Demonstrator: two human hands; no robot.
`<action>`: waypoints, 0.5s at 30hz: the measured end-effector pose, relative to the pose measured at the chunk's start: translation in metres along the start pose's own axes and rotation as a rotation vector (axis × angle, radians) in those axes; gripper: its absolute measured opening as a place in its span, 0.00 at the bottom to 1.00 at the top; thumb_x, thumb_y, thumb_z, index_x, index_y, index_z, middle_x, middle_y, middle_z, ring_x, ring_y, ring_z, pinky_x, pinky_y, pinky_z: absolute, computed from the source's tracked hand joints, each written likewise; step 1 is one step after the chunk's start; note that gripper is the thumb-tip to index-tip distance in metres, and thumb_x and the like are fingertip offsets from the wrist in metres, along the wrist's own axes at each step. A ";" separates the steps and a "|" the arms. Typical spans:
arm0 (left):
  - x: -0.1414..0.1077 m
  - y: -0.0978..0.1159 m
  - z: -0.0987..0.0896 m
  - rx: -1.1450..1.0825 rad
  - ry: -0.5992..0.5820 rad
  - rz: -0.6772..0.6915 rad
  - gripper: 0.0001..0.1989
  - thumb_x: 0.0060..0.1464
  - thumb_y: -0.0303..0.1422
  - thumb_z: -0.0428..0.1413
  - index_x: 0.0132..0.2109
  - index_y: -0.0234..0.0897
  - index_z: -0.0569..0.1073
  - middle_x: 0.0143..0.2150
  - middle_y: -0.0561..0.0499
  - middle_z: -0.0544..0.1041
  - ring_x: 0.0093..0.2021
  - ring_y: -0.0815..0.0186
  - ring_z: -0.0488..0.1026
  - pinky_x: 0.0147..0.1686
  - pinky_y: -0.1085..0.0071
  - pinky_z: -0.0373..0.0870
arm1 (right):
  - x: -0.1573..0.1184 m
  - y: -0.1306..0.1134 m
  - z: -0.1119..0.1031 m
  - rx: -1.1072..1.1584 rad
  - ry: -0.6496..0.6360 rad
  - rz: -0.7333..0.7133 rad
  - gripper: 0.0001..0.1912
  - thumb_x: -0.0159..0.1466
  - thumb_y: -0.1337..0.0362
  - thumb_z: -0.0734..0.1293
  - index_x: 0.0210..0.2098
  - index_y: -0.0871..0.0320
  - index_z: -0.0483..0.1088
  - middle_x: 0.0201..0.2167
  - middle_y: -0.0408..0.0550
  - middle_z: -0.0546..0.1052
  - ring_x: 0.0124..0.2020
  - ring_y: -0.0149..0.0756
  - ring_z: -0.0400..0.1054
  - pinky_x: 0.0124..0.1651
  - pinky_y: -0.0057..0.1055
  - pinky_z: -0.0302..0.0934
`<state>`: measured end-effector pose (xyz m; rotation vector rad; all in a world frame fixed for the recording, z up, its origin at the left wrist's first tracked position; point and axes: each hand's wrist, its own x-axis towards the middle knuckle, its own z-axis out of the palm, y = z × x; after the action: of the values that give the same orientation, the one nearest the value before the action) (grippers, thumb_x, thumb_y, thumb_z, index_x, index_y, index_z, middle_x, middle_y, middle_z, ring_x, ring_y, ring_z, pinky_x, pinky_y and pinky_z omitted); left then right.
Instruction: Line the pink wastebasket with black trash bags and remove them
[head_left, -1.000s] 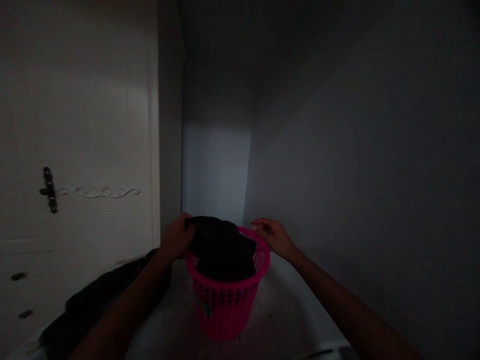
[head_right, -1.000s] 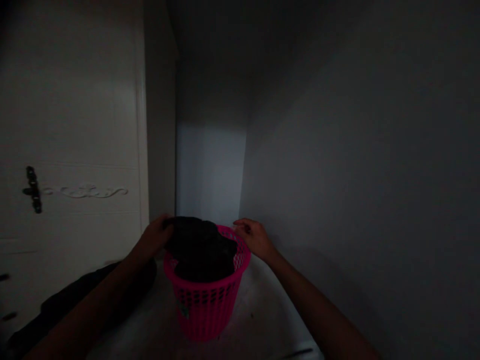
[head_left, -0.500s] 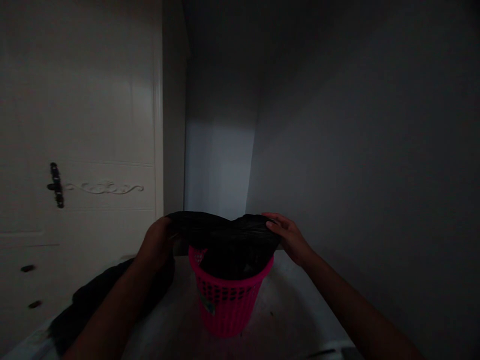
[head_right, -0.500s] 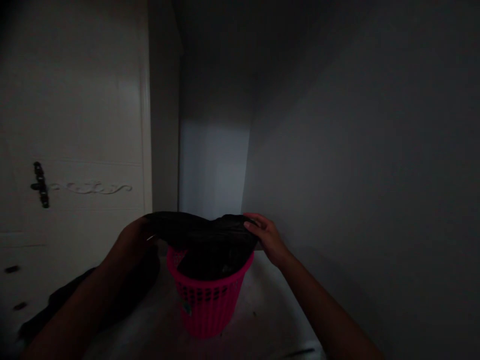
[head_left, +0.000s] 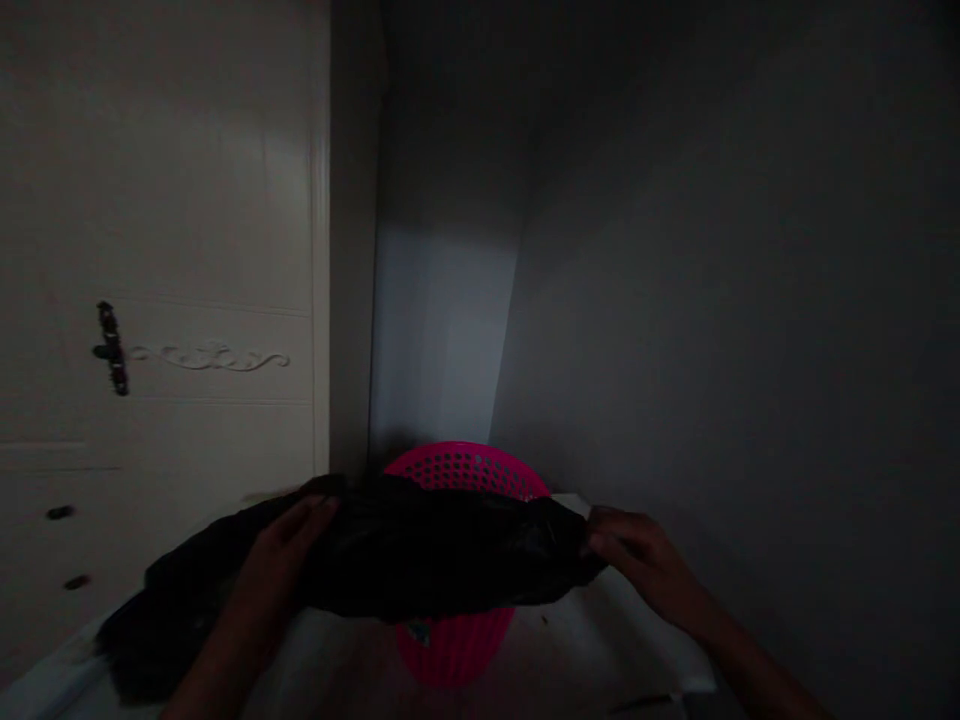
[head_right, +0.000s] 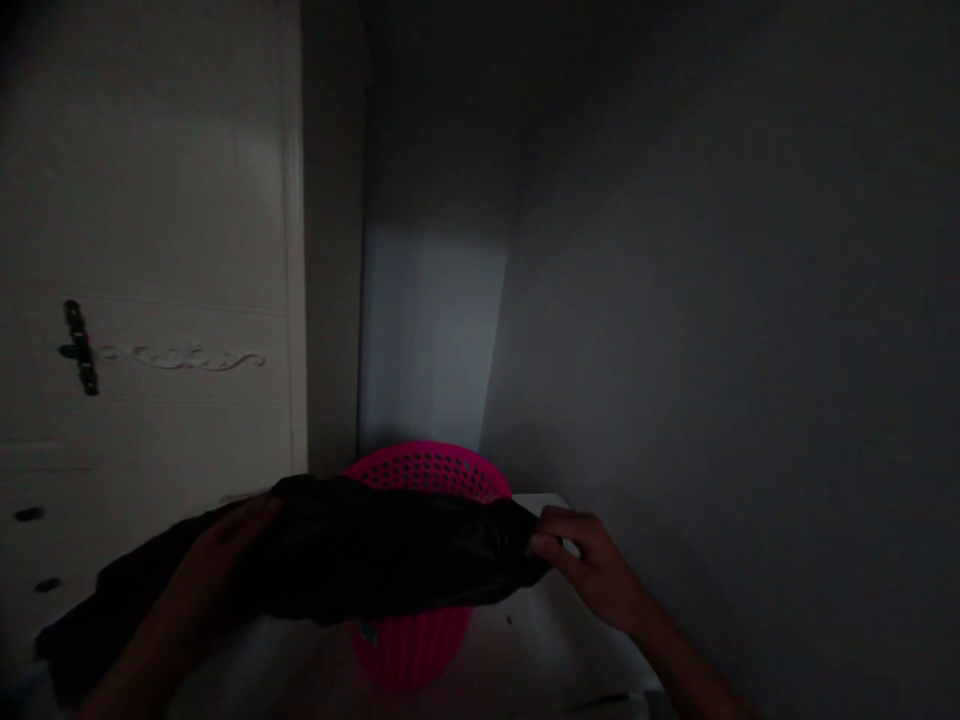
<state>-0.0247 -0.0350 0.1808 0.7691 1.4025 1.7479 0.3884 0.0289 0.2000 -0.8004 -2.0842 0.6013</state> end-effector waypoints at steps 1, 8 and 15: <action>-0.001 -0.008 0.002 0.047 0.029 -0.022 0.21 0.50 0.44 0.67 0.48 0.37 0.81 0.48 0.44 0.85 0.55 0.47 0.80 0.54 0.54 0.78 | -0.002 0.001 0.004 -0.040 -0.007 0.009 0.25 0.73 0.46 0.63 0.30 0.56 0.78 0.26 0.46 0.77 0.31 0.34 0.72 0.37 0.30 0.64; 0.005 -0.043 0.017 0.299 0.092 0.173 0.26 0.58 0.51 0.59 0.55 0.39 0.79 0.59 0.45 0.81 0.67 0.50 0.71 0.69 0.56 0.66 | 0.001 0.004 0.025 -0.172 0.201 0.063 0.24 0.65 0.46 0.72 0.53 0.54 0.76 0.41 0.49 0.79 0.37 0.37 0.73 0.41 0.32 0.68; 0.012 -0.061 0.019 0.204 0.073 0.082 0.27 0.62 0.53 0.54 0.59 0.40 0.77 0.62 0.45 0.79 0.67 0.51 0.72 0.68 0.53 0.67 | -0.017 0.016 0.015 0.150 -0.125 -0.007 0.18 0.66 0.46 0.73 0.34 0.54 0.79 0.32 0.46 0.77 0.36 0.35 0.72 0.42 0.32 0.67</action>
<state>-0.0045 -0.0083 0.1254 0.8902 1.6379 1.7281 0.3898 0.0253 0.1726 -0.6847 -2.1235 0.8120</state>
